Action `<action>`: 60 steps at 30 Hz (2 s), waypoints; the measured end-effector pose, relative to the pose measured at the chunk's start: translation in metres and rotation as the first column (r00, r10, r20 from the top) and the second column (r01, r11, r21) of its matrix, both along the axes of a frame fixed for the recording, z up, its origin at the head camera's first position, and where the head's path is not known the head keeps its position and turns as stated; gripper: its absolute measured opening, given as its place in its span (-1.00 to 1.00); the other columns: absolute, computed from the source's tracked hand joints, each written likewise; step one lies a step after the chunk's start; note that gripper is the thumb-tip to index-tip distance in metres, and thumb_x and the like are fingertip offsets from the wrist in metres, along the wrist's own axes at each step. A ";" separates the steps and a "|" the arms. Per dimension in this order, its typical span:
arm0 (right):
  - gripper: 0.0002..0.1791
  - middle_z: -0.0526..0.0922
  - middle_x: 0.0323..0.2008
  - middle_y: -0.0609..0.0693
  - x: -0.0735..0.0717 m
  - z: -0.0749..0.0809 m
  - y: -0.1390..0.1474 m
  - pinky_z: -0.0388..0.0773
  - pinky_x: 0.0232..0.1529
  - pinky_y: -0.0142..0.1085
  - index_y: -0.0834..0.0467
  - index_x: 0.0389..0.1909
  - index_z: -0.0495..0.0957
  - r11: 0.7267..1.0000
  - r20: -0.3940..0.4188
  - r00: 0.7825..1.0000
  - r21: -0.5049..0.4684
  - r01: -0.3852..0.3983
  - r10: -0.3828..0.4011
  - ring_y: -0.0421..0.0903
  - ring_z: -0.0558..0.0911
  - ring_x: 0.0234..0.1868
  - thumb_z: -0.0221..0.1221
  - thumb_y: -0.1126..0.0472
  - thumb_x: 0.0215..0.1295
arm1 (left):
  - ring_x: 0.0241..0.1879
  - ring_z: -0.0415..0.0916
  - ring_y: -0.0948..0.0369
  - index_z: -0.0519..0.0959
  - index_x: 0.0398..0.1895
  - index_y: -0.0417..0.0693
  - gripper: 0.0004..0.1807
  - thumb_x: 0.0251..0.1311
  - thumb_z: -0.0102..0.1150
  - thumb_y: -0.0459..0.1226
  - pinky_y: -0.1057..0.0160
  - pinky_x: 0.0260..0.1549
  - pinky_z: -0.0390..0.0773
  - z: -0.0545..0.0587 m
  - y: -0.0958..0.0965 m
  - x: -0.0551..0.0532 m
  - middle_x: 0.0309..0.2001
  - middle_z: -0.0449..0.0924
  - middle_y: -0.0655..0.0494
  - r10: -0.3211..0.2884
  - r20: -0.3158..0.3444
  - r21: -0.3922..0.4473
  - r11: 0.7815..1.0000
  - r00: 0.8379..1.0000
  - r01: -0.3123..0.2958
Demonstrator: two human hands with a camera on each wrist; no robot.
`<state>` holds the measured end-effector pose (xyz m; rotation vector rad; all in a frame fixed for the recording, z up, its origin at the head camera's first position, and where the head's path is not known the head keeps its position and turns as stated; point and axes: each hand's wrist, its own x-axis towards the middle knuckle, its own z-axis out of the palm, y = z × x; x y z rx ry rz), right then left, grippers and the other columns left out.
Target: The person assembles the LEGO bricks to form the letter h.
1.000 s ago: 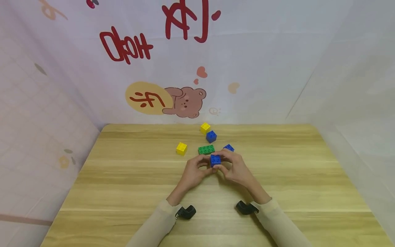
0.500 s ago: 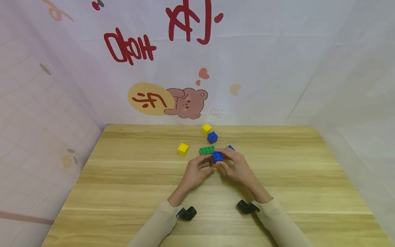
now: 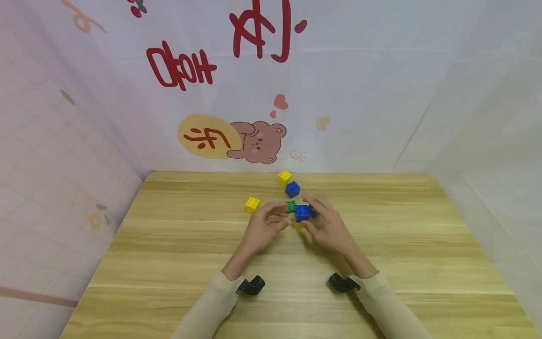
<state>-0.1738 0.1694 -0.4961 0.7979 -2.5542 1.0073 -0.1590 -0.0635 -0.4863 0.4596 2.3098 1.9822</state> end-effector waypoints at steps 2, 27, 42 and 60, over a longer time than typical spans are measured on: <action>-0.14 0.53 0.29 0.10 -0.002 0.001 0.004 0.54 0.31 0.09 -0.01 0.50 0.35 1.000 0.018 1.000 -0.009 0.004 -0.004 0.10 0.50 0.31 0.45 0.30 0.16 | 0.10 0.65 -0.11 0.55 0.24 -0.23 -0.53 0.28 0.37 -0.37 0.31 0.03 0.72 0.005 -0.004 -0.001 0.10 0.65 -0.25 0.015 -0.010 -0.004 1.000 1.000 -0.015; -0.35 0.48 0.33 0.15 -0.015 -0.009 0.029 0.53 0.30 0.18 0.12 0.41 0.43 0.976 0.334 0.939 -0.164 0.146 -0.085 0.20 0.51 0.31 0.37 0.25 0.31 | 0.37 0.46 -0.06 0.60 0.22 -0.05 -0.50 0.19 0.46 -0.35 -0.01 0.42 0.46 0.000 -0.059 -0.027 0.26 0.55 -0.05 0.285 -0.056 -0.143 0.946 0.957 -0.290; -0.43 0.50 0.28 0.17 -0.017 -0.023 0.025 0.64 0.20 0.09 0.15 0.36 0.47 0.973 0.347 0.932 -0.158 0.168 -0.105 0.18 0.61 0.21 0.35 0.23 0.35 | 0.30 0.51 -0.06 0.49 0.34 -0.21 -0.43 0.25 0.33 -0.49 0.05 0.34 0.55 -0.030 -0.071 -0.036 0.29 0.52 -0.16 0.221 0.069 -0.096 0.972 0.973 -0.214; -0.50 0.65 0.04 0.15 -0.015 -0.023 0.026 0.75 0.02 -0.07 0.25 0.17 0.62 0.955 0.289 0.949 -0.225 0.195 -0.125 0.14 0.71 0.02 0.44 0.39 0.18 | 0.05 0.68 -0.07 0.66 -0.02 -0.24 -0.61 0.03 0.49 -0.52 0.10 0.15 0.69 -0.037 -0.071 -0.035 0.07 0.66 -0.17 0.272 0.005 -0.063 0.960 0.962 -0.271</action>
